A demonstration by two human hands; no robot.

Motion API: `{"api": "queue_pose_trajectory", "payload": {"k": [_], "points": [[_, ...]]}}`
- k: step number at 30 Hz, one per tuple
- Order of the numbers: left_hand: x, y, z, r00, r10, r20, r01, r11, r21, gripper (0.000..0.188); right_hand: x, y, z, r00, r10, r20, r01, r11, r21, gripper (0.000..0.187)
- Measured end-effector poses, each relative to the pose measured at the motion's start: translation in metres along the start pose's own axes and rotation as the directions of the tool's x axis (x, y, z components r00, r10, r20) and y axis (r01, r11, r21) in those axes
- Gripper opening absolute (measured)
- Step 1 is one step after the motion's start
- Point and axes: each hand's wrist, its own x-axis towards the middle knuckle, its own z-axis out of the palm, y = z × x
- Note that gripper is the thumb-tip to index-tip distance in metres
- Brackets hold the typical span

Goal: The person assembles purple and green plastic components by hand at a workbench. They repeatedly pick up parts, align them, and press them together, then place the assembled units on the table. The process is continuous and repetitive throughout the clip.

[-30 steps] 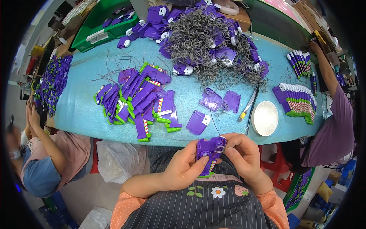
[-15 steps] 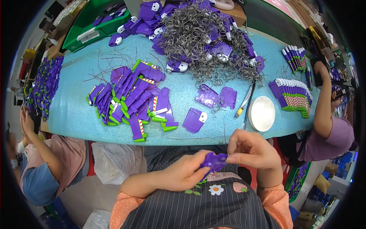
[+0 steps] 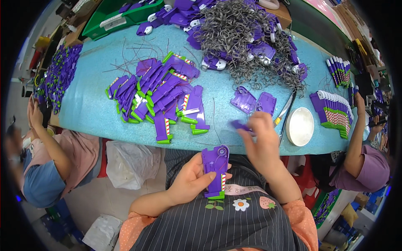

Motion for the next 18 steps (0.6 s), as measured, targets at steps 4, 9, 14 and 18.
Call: {"api": "queue_pose_trajectory", "payload": {"k": [4,9,14,18], "points": [[0.009,-0.013,0.005,0.998,0.062,0.015,-0.063,0.998,0.012,0.050,-0.027,-0.017,-0.045,0.827,0.390,0.406,-0.561,0.514,0.649,0.017],[0.018,-0.012,0.014,0.997,-0.015,0.074,0.011,0.998,0.063,0.051,-0.025,-0.012,-0.043,0.836,0.133,0.533,-0.491,0.614,0.618,0.027],[0.018,-0.008,0.013,0.995,-0.011,0.095,0.000,0.994,0.113,0.049,-0.025,-0.007,-0.029,0.789,0.151,0.595,-0.569,0.544,0.616,0.028],[0.021,-0.008,0.010,0.997,-0.011,0.078,0.000,0.991,0.137,0.048,-0.020,-0.010,-0.025,0.816,0.142,0.560,-0.504,0.648,0.571,0.030]]}}
